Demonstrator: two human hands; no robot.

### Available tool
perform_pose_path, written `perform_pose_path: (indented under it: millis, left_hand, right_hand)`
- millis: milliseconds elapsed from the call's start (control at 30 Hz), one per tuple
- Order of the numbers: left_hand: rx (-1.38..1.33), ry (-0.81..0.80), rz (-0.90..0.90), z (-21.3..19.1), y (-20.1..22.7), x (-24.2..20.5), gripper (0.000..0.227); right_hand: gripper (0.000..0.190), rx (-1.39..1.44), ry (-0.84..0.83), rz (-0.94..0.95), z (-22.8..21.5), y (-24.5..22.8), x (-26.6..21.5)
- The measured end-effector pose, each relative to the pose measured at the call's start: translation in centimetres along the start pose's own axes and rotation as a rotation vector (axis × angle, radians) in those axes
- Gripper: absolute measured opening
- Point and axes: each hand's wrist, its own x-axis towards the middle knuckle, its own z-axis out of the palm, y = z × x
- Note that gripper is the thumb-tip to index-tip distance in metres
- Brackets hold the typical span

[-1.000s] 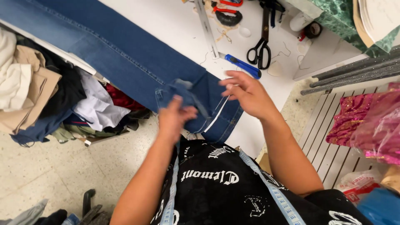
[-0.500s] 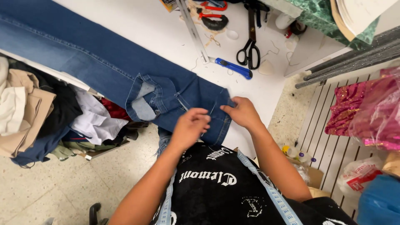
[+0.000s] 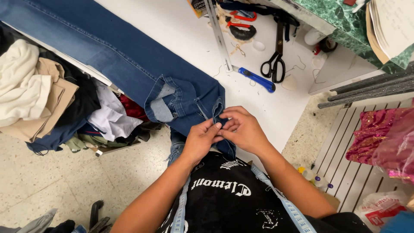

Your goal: Distressing the hem of a pair of blue jeans using a utility knife

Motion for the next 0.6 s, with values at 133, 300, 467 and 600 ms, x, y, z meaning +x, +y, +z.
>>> perform_pose_path:
  millis: [133, 300, 467, 600]
  left_hand:
    - [0.109, 0.005, 0.032, -4.5, -8.4, 4.5, 0.023]
    - [-0.165, 0.0, -0.034, -3.3, -5.7, 3.5, 0.014]
    - [-0.298, -0.005, 0.036, -3.1, -5.3, 3.3, 0.009]
    - [-0.616, -0.072, 0.157, -6.3, -5.8, 4.5, 0.009]
  right_hand:
    - [0.06, -0.229, 0.009, -0.069, 0.1, -1.3, -0.5]
    - [0.06, 0.19, -0.083, 0.022, -1.1, -1.0, -0.7]
    - [0.035, -0.081, 0.142, -0.215, -1.5, 1.2, -0.2]
    - [0.025, -0.498, 0.577, -0.252, -3.6, 2.2, 1.0]
